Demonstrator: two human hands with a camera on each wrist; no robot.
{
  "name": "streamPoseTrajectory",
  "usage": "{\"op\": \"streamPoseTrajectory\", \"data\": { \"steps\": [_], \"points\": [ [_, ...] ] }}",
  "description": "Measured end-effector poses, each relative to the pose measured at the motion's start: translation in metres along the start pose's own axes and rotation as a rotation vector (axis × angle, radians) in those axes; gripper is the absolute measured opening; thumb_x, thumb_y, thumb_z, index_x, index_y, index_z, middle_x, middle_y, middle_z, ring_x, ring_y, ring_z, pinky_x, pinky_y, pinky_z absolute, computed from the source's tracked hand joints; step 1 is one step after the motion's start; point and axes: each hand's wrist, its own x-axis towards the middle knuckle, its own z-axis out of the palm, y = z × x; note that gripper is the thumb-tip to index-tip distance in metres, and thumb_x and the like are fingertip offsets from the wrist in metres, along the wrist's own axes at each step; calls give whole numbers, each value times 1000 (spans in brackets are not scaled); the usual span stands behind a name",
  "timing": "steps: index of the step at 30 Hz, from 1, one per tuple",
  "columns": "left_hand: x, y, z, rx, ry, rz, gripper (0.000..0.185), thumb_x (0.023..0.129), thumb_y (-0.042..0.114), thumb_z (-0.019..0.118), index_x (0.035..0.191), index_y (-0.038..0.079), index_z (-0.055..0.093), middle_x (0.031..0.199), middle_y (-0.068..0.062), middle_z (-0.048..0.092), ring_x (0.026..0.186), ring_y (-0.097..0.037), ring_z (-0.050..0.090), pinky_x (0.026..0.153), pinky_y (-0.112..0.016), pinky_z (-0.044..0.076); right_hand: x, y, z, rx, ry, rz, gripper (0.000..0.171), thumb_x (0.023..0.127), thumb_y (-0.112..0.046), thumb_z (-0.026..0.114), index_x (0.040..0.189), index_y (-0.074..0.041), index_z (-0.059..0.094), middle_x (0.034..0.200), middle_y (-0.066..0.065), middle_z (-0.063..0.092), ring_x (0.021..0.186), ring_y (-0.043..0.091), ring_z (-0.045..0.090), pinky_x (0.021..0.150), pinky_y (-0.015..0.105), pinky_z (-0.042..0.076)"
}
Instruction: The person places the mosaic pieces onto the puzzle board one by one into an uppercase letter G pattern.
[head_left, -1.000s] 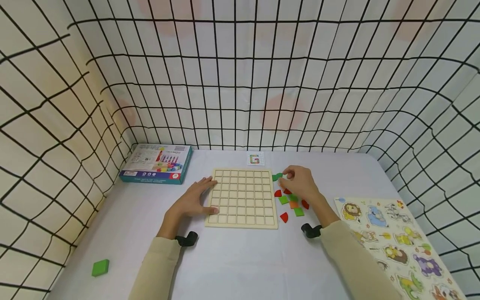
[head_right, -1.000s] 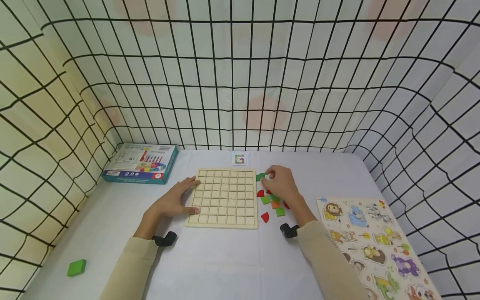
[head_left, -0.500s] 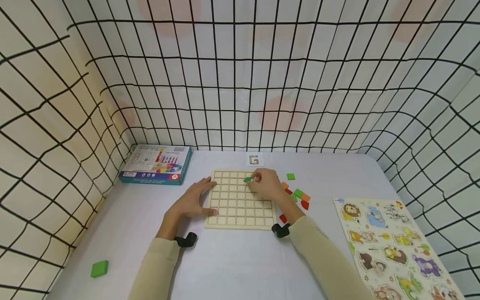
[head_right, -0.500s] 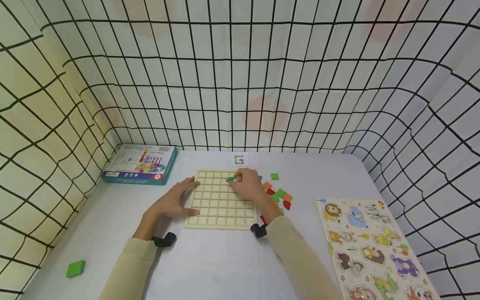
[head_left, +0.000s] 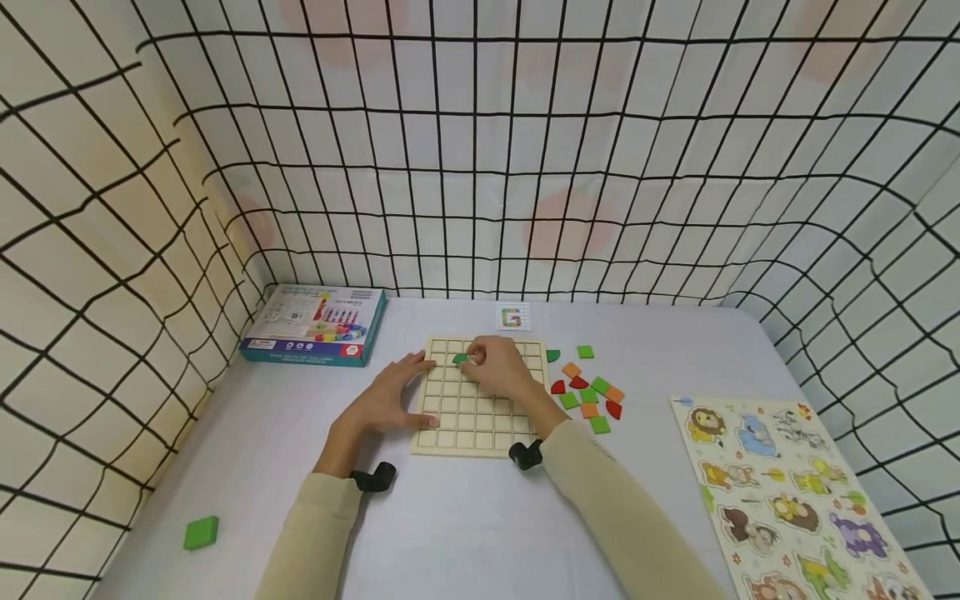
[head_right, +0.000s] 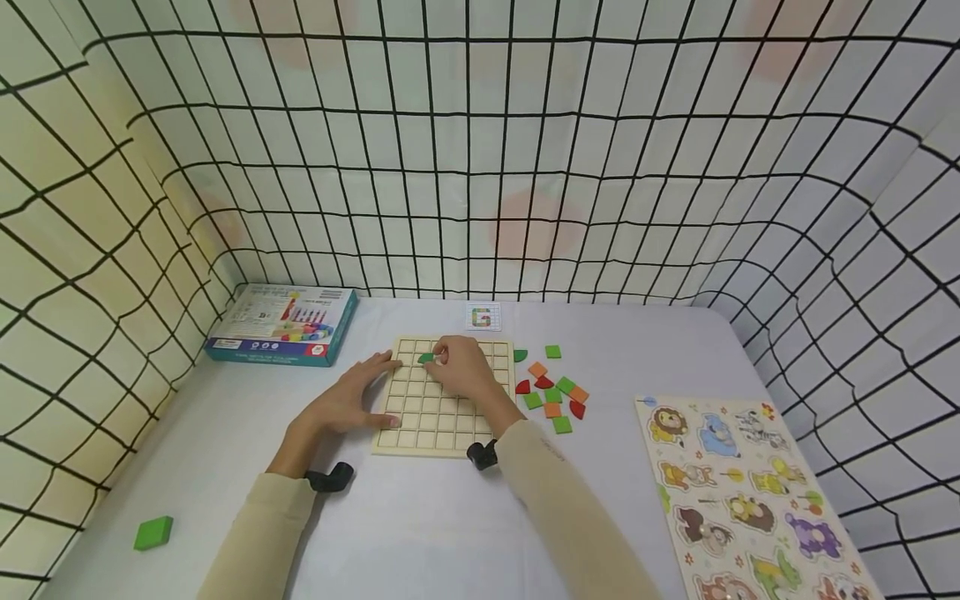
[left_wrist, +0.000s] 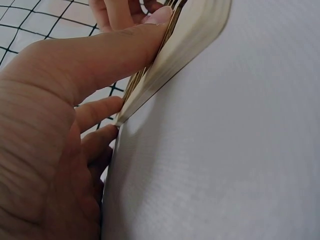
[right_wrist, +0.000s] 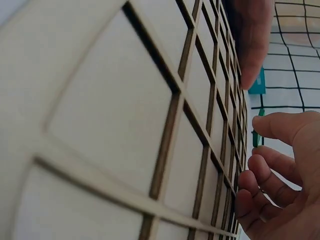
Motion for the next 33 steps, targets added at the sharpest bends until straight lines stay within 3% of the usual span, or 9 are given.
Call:
{"op": "streamPoseTrajectory", "data": {
  "steps": [12,21,33],
  "points": [
    [1,1,3,-2,5,10,100,75,55,84,157,17,42,172,-8,23,161,-32,15,131,-56,11,6,-5,4,-85,-13,0,25,93,-29,76,109,-11,75,79,-2,63,66,13,55,60,26,45],
    [3,4,3,-14,4,6,99,75,54,84,158,19,42,172,-7,23,161,-31,14,131,-57,10,6,-6,2,-87,-13,13,28,93,-30,76,112,-9,75,79,-1,64,65,13,56,61,27,45],
    [2,-1,0,2,-13,-26,108,73,55,86,161,18,37,173,-7,20,161,-33,12,131,-57,10,-4,8,-11,83,2,-14,26,94,-27,76,114,-10,74,88,-1,67,77,15,59,72,30,53]
  ]
}}
